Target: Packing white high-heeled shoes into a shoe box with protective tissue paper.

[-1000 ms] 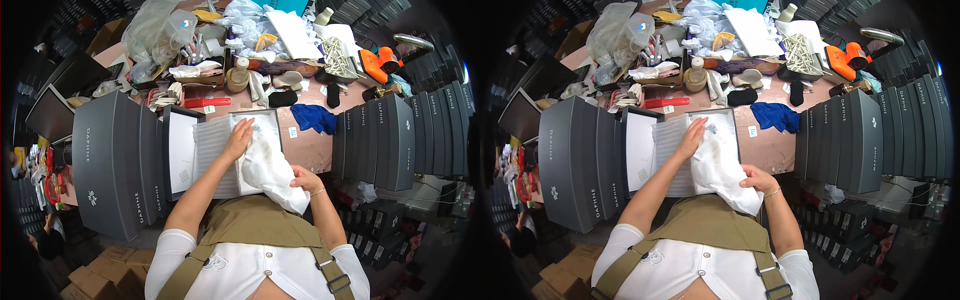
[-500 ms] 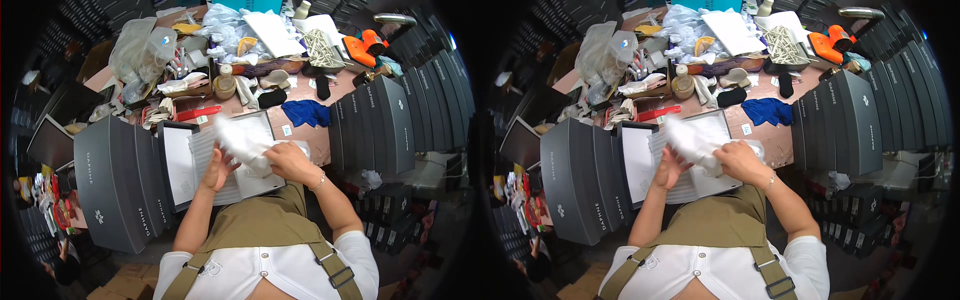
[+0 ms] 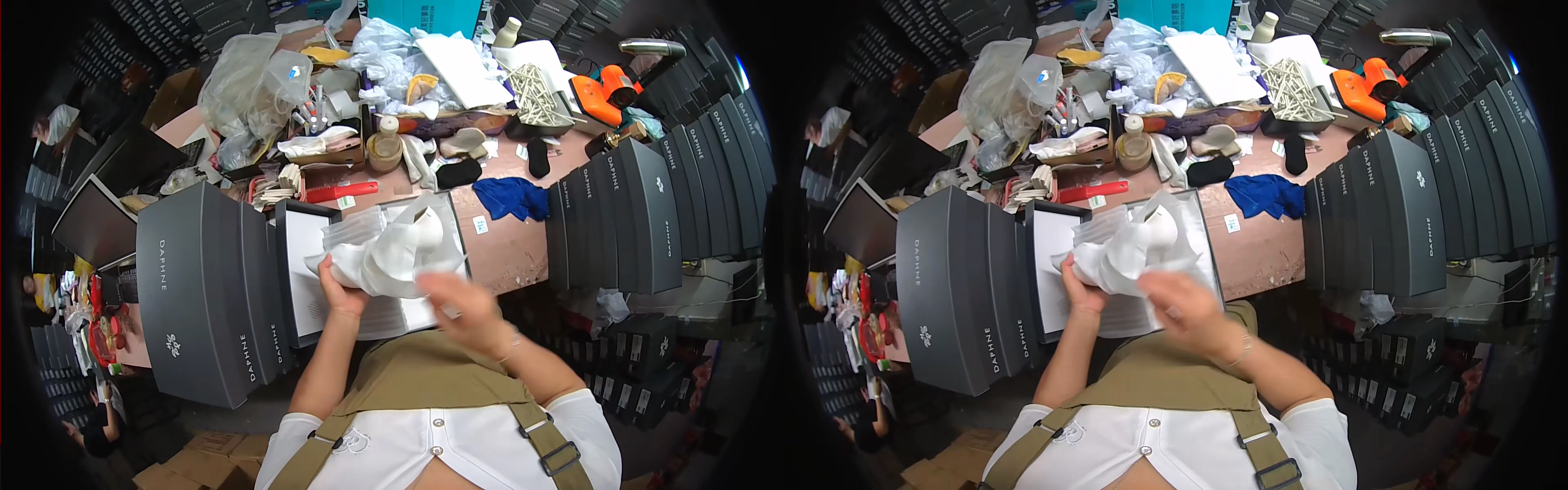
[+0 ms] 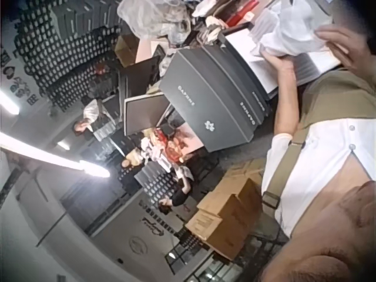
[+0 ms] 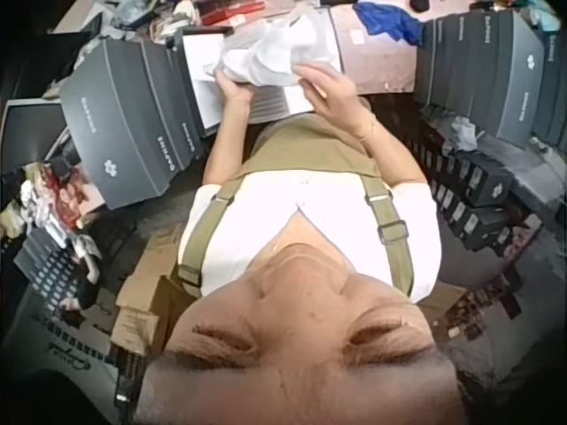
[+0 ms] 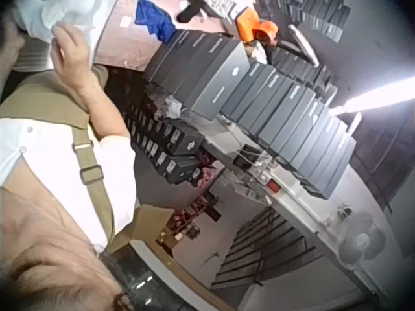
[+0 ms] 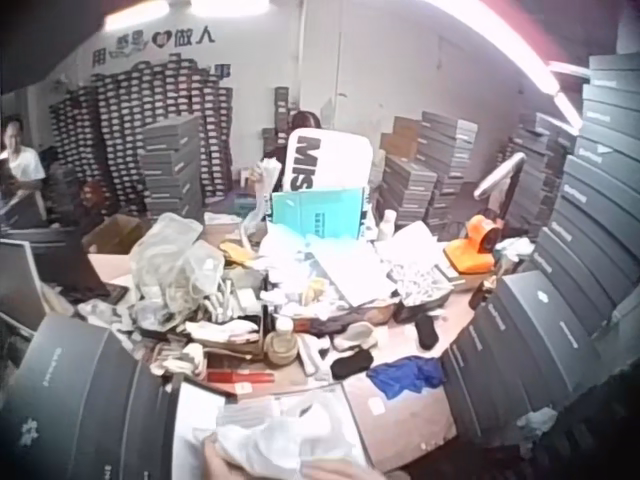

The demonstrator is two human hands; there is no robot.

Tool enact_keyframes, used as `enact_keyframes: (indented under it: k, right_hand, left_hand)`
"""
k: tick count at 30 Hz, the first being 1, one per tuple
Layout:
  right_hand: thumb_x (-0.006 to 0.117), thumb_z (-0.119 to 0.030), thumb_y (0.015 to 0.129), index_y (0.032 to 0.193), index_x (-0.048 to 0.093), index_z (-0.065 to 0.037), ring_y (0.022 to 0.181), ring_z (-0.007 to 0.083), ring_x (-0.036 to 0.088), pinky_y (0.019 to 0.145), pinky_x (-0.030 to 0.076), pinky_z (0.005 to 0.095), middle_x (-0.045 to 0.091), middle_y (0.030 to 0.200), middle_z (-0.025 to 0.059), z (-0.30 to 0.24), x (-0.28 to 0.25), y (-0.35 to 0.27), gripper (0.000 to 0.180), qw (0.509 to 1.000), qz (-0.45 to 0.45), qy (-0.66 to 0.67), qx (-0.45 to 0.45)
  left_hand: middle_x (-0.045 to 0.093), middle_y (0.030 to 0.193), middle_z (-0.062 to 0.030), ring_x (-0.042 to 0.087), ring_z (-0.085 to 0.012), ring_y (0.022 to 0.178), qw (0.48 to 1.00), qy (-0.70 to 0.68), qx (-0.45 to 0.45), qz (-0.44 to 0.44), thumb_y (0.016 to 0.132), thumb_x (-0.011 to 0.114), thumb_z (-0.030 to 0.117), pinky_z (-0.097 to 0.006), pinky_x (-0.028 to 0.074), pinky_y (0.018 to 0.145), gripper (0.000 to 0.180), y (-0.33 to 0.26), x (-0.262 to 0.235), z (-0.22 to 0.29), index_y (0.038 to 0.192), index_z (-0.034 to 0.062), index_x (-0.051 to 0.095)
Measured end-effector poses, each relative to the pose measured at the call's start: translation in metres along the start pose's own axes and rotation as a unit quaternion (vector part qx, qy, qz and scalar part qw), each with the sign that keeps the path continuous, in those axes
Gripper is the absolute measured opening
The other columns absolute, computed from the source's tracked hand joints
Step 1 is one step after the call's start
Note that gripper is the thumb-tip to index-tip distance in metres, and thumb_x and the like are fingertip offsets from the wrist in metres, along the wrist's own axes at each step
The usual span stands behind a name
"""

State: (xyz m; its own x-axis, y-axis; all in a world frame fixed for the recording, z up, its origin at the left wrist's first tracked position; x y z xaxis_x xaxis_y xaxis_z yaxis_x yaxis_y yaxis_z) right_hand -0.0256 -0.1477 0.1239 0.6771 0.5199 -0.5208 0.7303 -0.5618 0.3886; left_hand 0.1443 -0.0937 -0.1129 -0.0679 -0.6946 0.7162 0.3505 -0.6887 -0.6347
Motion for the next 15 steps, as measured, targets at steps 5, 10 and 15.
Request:
enact_keyframes:
  k: [5, 10, 15]
  right_hand:
    - [0.067, -0.011, 0.081, 0.129, 0.049, -0.001, 0.104, 0.0217, 0.06, 0.084, 0.049, 0.0344, 0.061, 0.117, 0.0149, 0.077, -0.02, 0.022, 0.052, 0.971, -0.073, 0.095, 0.206]
    - [0.065, -0.014, 0.083, 0.129, 0.05, 0.001, 0.1, 0.011, 0.057, 0.082, 0.049, 0.0277, 0.06, 0.114, 0.0066, 0.125, 0.021, -0.028, 0.05, 0.842, -0.032, 0.385, 0.378]
    - [0.062, -0.011, 0.085, 0.124, 0.052, 0.003, 0.099, 0.015, 0.061, 0.085, 0.051, 0.0289, 0.061, 0.112, 0.0076, 0.144, -0.005, -0.057, 0.043, 0.759, 0.055, 0.507, 0.404]
  left_hand:
    - [0.058, 0.119, -0.014, 0.057, -0.0294, 0.111, 0.993, 0.104, 0.023, -0.056, 0.09, 0.042, 0.052, -0.042, 0.043, 0.098, 0.06, -0.014, 0.022, 0.01, 0.121, 0.0016, 0.052]
    - [0.061, 0.108, -0.0111, 0.06, -0.023, 0.1, 0.961, 0.196, 0.194, 0.026, 0.097, 0.038, 0.05, -0.034, 0.049, 0.086, 0.053, -0.006, 0.022, 0.063, 0.115, 0.0024, 0.054]
    - [0.056, 0.121, -0.0114, 0.055, -0.0232, 0.113, 0.939, 0.219, 0.199, -0.174, 0.097, 0.032, 0.055, -0.038, 0.042, 0.098, 0.063, -0.011, 0.09, 0.077, 0.125, 0.0013, 0.047]
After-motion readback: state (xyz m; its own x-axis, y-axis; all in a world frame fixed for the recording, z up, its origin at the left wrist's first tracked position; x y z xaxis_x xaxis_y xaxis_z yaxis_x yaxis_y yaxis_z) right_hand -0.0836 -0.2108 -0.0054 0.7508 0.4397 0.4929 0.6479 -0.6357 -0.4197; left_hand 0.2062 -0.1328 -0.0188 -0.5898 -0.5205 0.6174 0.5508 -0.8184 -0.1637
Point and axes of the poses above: each hand's wrist, its own y-axis towards the middle knuckle, its own x-axis out of the palm, z = x × y, the point moved 10 cm from there along y, towards the middle knuckle
